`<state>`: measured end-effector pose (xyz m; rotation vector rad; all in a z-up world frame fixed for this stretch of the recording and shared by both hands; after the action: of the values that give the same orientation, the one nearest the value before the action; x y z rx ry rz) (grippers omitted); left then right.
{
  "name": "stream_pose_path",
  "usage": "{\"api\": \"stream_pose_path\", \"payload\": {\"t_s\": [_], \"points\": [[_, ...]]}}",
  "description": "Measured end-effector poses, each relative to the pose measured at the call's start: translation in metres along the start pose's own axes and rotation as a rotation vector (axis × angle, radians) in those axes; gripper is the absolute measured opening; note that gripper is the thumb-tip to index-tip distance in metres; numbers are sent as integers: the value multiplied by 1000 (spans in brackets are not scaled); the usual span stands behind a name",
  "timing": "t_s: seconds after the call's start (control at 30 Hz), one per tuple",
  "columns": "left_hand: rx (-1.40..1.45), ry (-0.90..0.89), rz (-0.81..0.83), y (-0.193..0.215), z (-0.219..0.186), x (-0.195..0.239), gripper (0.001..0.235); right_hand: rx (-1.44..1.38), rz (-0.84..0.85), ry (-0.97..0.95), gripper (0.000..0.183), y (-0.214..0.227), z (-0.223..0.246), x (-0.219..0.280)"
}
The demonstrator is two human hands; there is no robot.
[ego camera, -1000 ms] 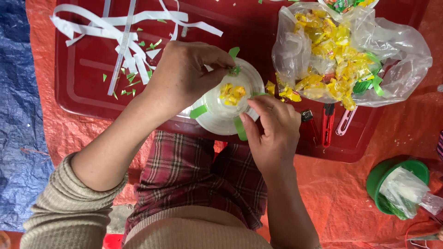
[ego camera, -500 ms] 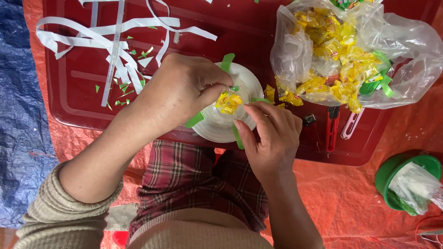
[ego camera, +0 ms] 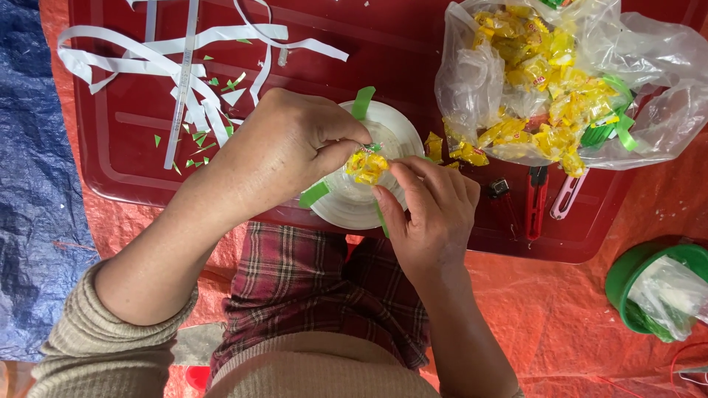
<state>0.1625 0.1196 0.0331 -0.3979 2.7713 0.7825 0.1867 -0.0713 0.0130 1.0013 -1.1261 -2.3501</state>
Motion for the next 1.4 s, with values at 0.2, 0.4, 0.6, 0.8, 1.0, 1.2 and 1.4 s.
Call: {"api": "stream_pose_path", "payload": {"t_s": [0.2, 0.4, 0.6, 0.8, 1.0, 1.2, 1.4], "points": [[6, -1, 23, 1, -2, 0, 13, -4, -9, 3, 28, -2, -1, 0], [5, 1, 24, 0, -3, 3, 15, -9, -7, 1, 27, -3, -1, 1], [17, -29, -5, -1, -4, 5, 18, -14, -11, -7, 27, -3, -1, 2], [-4, 26, 14, 0, -4, 7, 30, -35, -9, -19, 24, -1, 1, 2], [-5, -1, 37, 0, -5, 12, 41, -48, 21, -25, 28, 2, 3, 1], [-10, 14, 34, -3, -7, 16, 41, -53, 46, -37, 37, 2, 2, 3], [-7, 36, 60, -7, -7, 20, 39, -36, 9, -34, 37, 0, 0, 5]]}}
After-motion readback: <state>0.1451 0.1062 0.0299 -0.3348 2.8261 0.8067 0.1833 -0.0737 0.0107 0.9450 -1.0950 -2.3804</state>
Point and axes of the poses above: each hand's wrist, its own x-axis away from the middle knuckle, its own y-axis out of the back of the hand, z = x × y, the point moved 4 cm from there along -x, towards the middle knuckle, and after that the axes turned 13 degrees about -z, right-handed, at the moved point
